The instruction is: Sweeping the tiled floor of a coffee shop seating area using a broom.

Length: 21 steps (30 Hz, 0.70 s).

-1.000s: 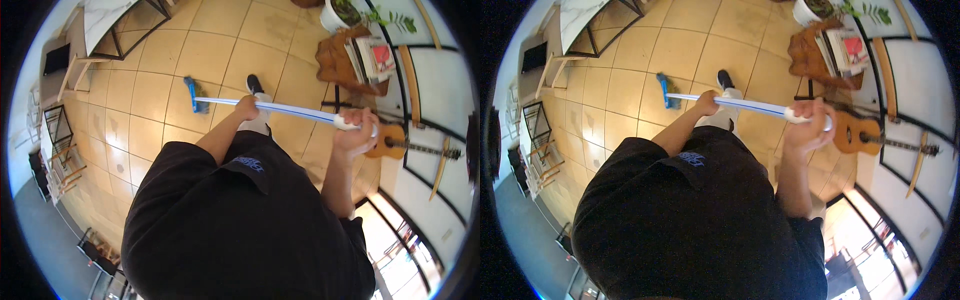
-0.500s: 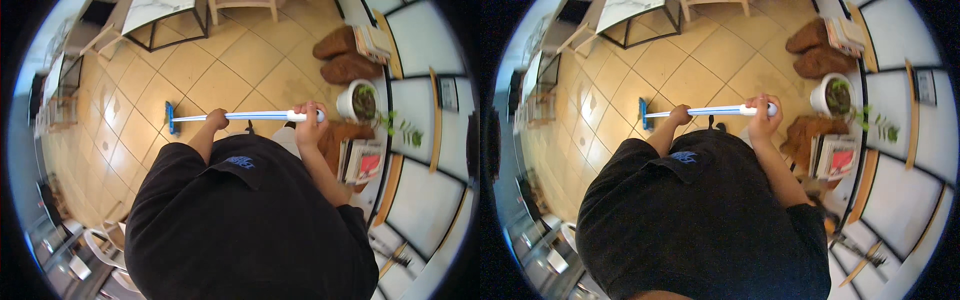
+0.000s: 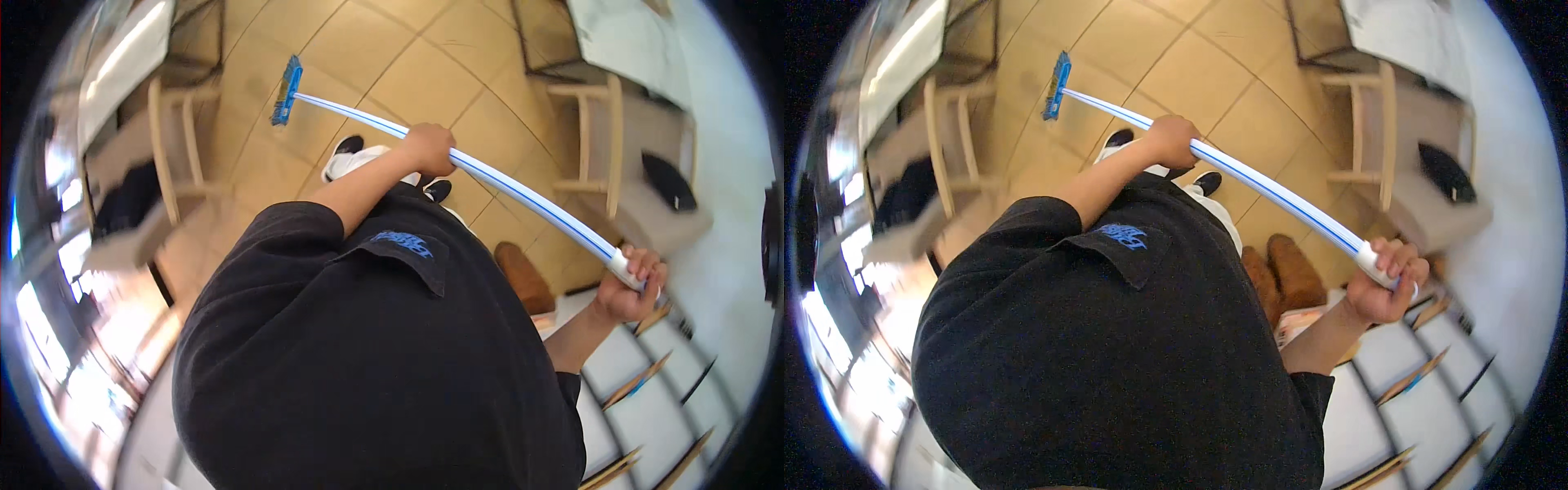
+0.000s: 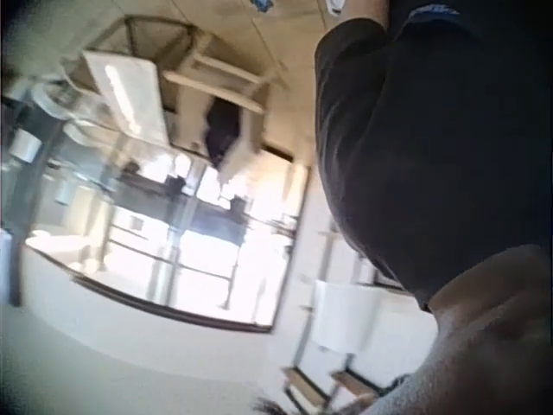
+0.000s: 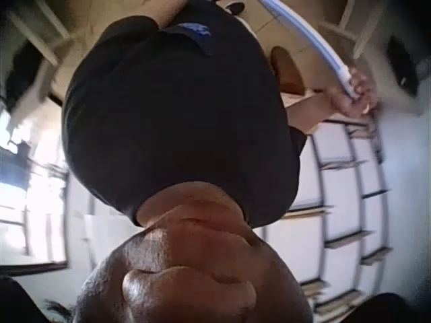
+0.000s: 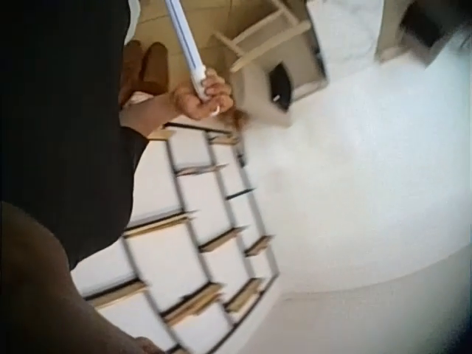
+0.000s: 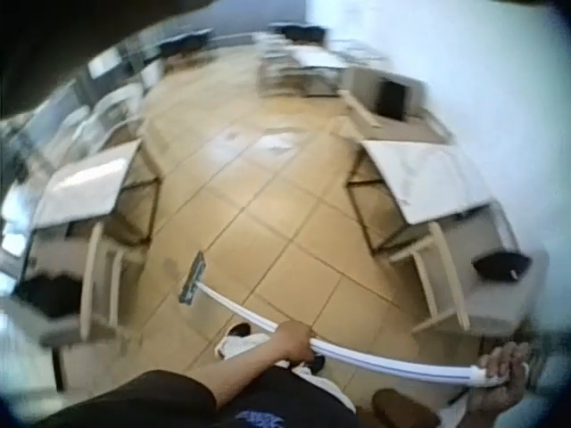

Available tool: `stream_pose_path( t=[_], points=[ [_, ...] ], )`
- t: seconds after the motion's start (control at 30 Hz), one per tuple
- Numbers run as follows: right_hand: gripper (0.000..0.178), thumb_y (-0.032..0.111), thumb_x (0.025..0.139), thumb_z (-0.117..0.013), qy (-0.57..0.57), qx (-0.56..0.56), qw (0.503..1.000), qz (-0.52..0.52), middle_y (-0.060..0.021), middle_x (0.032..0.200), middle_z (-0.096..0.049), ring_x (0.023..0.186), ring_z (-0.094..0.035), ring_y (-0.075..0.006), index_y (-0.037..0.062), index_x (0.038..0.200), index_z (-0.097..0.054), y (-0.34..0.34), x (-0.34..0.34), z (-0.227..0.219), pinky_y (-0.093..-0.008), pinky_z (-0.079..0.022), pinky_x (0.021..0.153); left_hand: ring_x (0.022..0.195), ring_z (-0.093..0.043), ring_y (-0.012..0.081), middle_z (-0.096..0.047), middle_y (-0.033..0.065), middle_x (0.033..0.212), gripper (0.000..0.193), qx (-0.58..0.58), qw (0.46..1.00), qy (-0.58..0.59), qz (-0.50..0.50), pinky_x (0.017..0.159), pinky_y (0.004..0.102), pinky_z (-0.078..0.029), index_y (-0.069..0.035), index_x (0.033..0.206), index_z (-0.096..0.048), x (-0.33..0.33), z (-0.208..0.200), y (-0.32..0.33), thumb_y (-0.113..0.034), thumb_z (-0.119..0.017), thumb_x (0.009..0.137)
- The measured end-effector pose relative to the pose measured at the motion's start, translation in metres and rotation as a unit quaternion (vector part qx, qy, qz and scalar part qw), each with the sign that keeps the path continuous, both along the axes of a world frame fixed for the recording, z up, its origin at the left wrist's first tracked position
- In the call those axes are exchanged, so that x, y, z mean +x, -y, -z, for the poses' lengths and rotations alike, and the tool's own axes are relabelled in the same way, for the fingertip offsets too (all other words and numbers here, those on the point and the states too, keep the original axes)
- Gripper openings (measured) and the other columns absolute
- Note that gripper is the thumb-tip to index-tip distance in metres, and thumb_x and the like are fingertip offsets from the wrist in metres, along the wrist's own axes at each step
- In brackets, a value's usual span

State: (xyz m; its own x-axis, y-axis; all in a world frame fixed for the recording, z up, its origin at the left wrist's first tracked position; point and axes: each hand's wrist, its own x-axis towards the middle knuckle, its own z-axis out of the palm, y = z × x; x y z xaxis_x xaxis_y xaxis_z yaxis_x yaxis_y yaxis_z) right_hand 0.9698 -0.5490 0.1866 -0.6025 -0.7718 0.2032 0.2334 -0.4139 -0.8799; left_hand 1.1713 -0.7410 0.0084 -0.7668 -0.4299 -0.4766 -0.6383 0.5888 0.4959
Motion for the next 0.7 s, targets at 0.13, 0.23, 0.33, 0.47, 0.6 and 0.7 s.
stream_pose_path(
  t=[0.13,0.23,0.33,0.47,0.6,0.7],
  points=[
    [0.011,0.012,0.077,-0.041,-0.007,0.029,0.980,-0.196,-0.0011,0.063,-0.035,0.062,-0.039,-0.0139,0.0114,0.066,-0.038,0.066,-0.014,0.000,-0.0322,-0.033,0.068,0.068,-0.055,0.0278,-0.057,0.0109,0.068,0.020,0.031,0.981,0.005,-0.190,0.060,0.0366,-0.044,-0.011,0.064,-0.059,0.042,0.005,-0.036,-0.028,-0.051,0.060],
    [0.013,0.013,0.078,-0.043,0.026,0.056,0.955,-0.289,-0.0015,0.066,-0.037,0.064,-0.040,-0.0137,0.0103,0.066,-0.038,0.114,0.030,0.016,-0.0328,-0.033,0.070,0.071,-0.054,0.0282,-0.057,0.0116,0.071,0.021,0.040,0.952,0.019,-0.304,0.062,0.0375,-0.044,-0.011,0.064,-0.060,0.108,0.016,-0.054,-0.030,-0.050,0.061],
    [0.011,0.013,0.078,-0.044,0.046,0.048,0.895,-0.441,-0.0023,0.065,-0.038,0.065,-0.041,-0.0140,0.0085,0.069,-0.040,0.160,0.093,0.044,-0.0342,-0.034,0.071,0.072,-0.054,0.0286,-0.057,0.0117,0.072,0.017,0.032,0.910,0.055,-0.410,0.062,0.0378,-0.044,-0.012,0.066,-0.060,0.173,0.029,-0.078,-0.027,-0.052,0.061],
    [0.004,0.006,0.074,-0.043,0.041,0.073,0.854,-0.513,-0.0070,0.064,-0.041,0.062,-0.042,-0.0167,0.0039,0.071,-0.041,0.204,0.181,0.069,-0.0385,-0.039,0.069,0.077,-0.054,0.0256,-0.057,0.0099,0.079,0.019,0.048,0.843,0.125,-0.520,0.064,0.0357,-0.044,-0.013,0.072,-0.060,0.234,0.049,-0.091,-0.026,-0.052,0.061],
    [0.006,0.004,0.073,-0.043,0.021,0.079,0.841,-0.536,-0.0074,0.061,-0.041,0.057,-0.041,-0.0168,0.0030,0.067,-0.041,0.218,0.268,0.079,-0.0389,-0.038,0.067,0.078,-0.054,0.0257,-0.056,0.0109,0.080,0.017,0.070,0.791,0.134,-0.593,0.066,0.0358,-0.044,-0.012,0.074,-0.058,0.290,0.074,-0.081,-0.023,-0.053,0.062],
    [0.003,-0.001,0.069,-0.044,-0.075,0.009,0.867,-0.493,-0.0121,0.060,-0.047,0.047,-0.037,-0.0152,-0.0004,0.065,-0.044,0.233,0.292,0.065,-0.0294,-0.037,0.052,0.073,-0.052,0.0291,-0.055,0.0102,0.074,0.015,0.029,0.778,0.041,-0.626,0.064,0.0374,-0.042,-0.010,0.067,-0.055,0.290,0.118,-0.053,-0.024,-0.056,0.062]
  ],
)
